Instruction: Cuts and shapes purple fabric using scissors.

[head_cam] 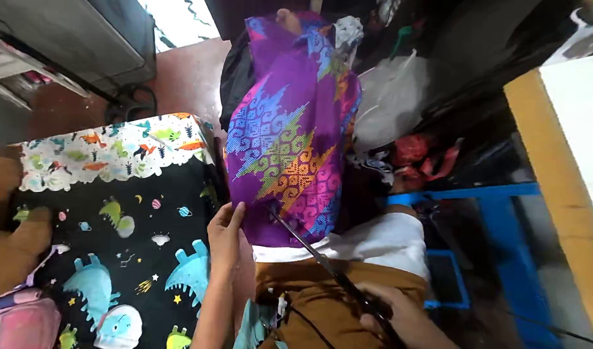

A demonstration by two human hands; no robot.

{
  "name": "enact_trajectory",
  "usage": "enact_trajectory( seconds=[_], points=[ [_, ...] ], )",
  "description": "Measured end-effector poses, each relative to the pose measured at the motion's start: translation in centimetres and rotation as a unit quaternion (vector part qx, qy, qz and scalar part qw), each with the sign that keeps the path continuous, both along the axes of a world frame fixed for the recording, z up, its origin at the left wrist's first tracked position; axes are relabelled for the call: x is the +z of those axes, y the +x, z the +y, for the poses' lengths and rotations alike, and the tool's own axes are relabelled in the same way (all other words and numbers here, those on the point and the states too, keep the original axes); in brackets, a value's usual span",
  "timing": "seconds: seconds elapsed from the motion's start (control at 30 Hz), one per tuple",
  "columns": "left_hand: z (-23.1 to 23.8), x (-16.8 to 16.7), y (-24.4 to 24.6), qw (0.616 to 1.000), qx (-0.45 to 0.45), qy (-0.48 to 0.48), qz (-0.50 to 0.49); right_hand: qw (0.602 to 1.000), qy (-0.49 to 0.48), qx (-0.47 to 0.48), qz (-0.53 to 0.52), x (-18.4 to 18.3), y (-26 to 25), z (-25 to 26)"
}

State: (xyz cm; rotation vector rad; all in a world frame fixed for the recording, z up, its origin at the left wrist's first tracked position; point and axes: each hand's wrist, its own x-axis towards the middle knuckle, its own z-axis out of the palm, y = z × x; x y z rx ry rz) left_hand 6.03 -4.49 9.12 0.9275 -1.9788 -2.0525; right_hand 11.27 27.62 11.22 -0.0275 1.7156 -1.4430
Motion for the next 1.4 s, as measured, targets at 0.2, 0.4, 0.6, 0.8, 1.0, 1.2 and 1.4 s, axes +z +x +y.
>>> enact_trajectory(
  seconds=[0.2, 0.4, 0.6, 0.8, 1.0, 1.2, 1.4],
  points=[
    [0.1, 0.0, 0.1, 0.999, 0.003, 0.032, 0.007, 0.999, 0.025, 0.022, 0.011, -0.7, -0.6, -1.2],
    [0.2, 0.0, 0.2, 1.0, -0.001, 0.025, 0.013, 0.997, 0.043, 0.03, 0.055, -0.5, -0.4, -2.0],
    [-0.2, -0.1, 0.4, 0.999, -0.001, 0.029, 0.017, 0.988, 0.095, 0.04, 0.115, 0.0, 0.1, -1.9],
    [0.2, -0.1, 0.3, 0.999, -0.002, 0.031, 0.011, 0.989, 0.082, 0.018, 0.124, -0.5, 0.5, -1.9],
    [-0.1, -0.2, 0.3, 1.0, -0.004, 0.025, 0.017, 0.987, 0.065, 0.021, 0.148, -0.7, 0.7, -1.5],
    [0.1, -0.1, 0.3, 0.999, -0.012, 0.022, 0.019, 0.985, 0.059, 0.007, 0.159, -1.4, 0.9, -1.6],
    [-0.1, -0.3, 0.3, 0.999, -0.025, 0.005, 0.027, 0.985, 0.045, -0.002, 0.167, -1.9, 0.7, -2.0]
  ],
)
